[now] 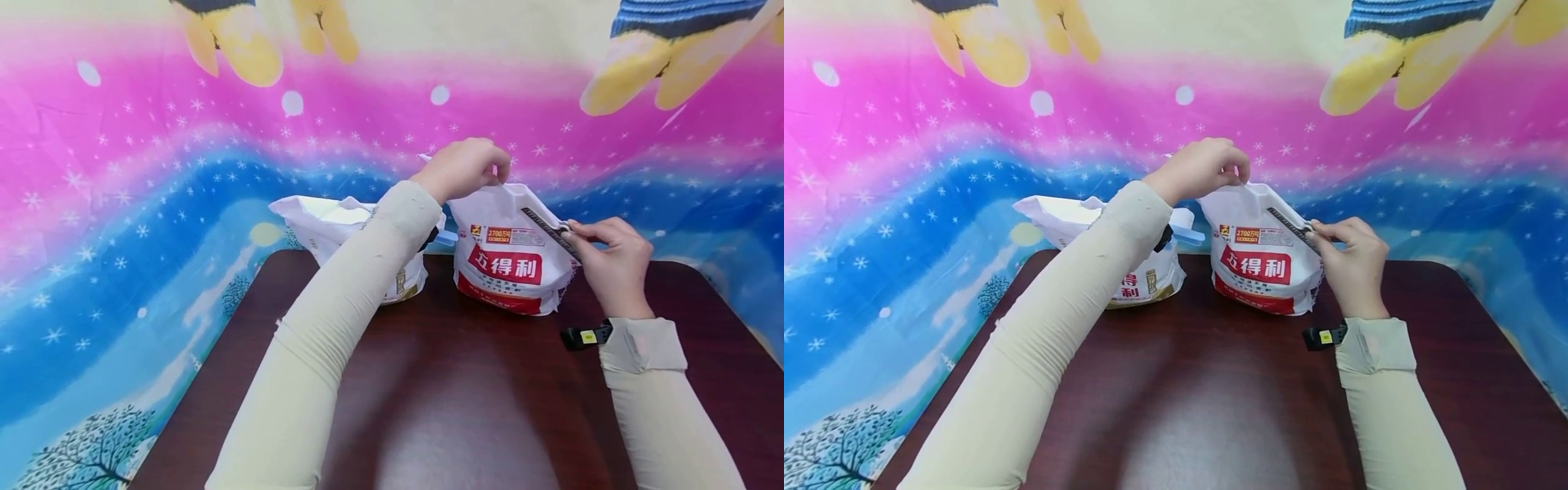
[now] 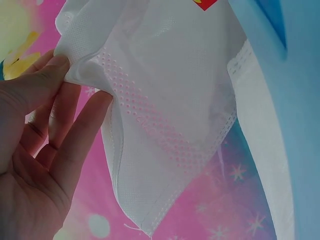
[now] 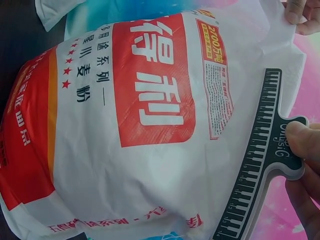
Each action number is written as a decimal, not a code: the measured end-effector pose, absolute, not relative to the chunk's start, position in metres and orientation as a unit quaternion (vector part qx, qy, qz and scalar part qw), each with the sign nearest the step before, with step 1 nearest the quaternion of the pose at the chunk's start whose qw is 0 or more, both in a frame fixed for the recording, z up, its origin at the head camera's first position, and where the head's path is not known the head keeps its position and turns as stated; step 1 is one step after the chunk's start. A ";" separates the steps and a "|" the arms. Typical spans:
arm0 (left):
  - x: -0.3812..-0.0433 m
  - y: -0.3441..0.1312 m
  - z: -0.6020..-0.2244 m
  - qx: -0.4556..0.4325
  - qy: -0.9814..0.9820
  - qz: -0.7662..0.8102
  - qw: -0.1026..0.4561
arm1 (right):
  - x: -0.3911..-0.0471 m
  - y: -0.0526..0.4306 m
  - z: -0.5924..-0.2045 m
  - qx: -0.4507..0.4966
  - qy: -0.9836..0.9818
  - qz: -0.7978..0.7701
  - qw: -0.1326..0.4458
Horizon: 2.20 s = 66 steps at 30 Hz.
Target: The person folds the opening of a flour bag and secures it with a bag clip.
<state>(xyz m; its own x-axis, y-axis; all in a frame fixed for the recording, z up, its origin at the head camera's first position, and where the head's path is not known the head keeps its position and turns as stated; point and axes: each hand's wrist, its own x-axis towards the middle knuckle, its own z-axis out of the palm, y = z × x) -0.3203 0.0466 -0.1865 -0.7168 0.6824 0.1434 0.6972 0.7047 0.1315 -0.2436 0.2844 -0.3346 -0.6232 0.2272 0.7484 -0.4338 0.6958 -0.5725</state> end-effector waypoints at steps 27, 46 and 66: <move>-0.322 0.046 -0.188 -0.375 -0.921 -0.087 0.056 | -0.246 0.274 -0.333 0.054 -0.812 0.385 0.436; -0.320 0.048 -0.192 -0.357 -0.926 -0.097 0.076 | -0.243 0.274 -0.339 0.057 -0.813 0.376 0.440; -0.313 0.052 -0.199 -0.333 -0.937 -0.055 0.090 | -0.242 0.277 -0.339 0.079 -0.839 0.345 0.413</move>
<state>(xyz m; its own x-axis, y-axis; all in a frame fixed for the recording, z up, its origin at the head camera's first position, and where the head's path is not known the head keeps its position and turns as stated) -0.3131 0.0516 -0.1992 -0.7623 0.6137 0.2057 0.6335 0.7726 0.0424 -0.2425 0.2775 -0.3386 -0.6462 0.1518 0.7479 -0.4178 0.7498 -0.5131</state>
